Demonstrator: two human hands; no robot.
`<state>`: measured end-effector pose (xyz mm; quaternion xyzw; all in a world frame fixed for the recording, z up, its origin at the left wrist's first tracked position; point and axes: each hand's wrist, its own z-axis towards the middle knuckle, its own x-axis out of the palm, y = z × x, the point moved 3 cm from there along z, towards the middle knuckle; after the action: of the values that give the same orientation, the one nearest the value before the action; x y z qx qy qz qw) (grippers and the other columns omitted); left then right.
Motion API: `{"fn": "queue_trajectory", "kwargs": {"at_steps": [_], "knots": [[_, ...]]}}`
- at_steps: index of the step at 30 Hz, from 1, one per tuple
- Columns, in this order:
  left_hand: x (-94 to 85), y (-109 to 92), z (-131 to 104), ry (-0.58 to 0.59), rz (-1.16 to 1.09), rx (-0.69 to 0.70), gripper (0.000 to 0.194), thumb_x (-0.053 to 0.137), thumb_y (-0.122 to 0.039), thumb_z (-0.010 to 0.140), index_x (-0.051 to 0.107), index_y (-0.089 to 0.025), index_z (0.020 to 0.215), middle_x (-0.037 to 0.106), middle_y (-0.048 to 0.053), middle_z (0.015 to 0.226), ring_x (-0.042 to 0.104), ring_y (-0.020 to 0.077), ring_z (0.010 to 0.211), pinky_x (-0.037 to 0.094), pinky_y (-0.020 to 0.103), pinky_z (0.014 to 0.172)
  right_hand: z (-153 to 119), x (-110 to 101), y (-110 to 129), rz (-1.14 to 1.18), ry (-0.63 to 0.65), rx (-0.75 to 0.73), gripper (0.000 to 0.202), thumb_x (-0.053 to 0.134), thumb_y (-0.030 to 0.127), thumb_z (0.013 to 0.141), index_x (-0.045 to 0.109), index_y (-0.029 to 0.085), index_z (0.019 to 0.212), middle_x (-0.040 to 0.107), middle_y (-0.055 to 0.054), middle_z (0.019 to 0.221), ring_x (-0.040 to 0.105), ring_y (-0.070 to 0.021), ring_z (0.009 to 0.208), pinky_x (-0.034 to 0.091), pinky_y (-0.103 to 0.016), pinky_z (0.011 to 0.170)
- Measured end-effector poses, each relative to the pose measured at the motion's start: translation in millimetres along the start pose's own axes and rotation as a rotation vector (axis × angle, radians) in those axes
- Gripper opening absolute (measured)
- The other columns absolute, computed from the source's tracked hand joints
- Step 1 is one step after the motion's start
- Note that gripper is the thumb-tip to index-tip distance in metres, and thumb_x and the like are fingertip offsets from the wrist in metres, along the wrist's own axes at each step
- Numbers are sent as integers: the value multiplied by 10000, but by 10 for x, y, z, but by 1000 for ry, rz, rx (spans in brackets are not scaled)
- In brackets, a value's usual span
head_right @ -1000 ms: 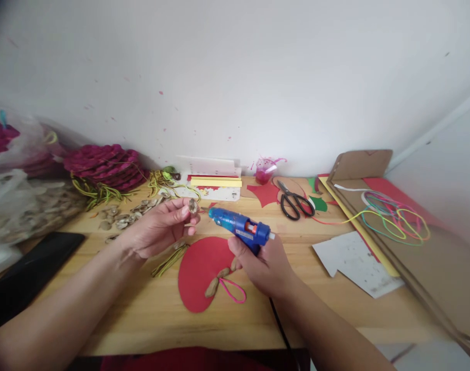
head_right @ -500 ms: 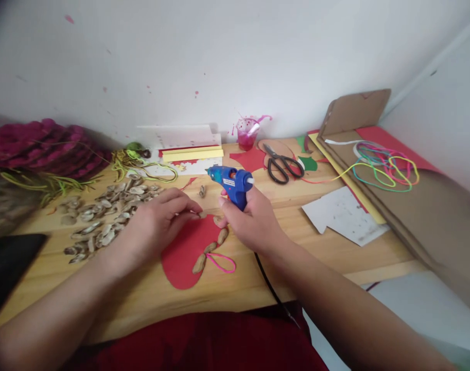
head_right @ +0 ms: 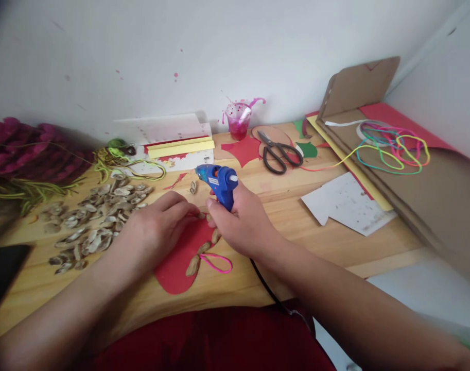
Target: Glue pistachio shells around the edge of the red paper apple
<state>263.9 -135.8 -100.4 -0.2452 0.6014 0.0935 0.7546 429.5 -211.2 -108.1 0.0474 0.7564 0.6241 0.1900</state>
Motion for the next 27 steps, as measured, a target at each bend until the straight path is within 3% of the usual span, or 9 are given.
{"fn": "queue_trajectory", "kwargs": {"at_steps": [27], "knots": [[13,-27,26,1,92,-2,194,512,-168,1003,705,-171,1018,652,55,987,654,174,781,510,303,716,0,-16,-5,-62,10,-32,86,611,295,944,596,221,987,713,22,724,755,-191,675,576,-331,680]]}}
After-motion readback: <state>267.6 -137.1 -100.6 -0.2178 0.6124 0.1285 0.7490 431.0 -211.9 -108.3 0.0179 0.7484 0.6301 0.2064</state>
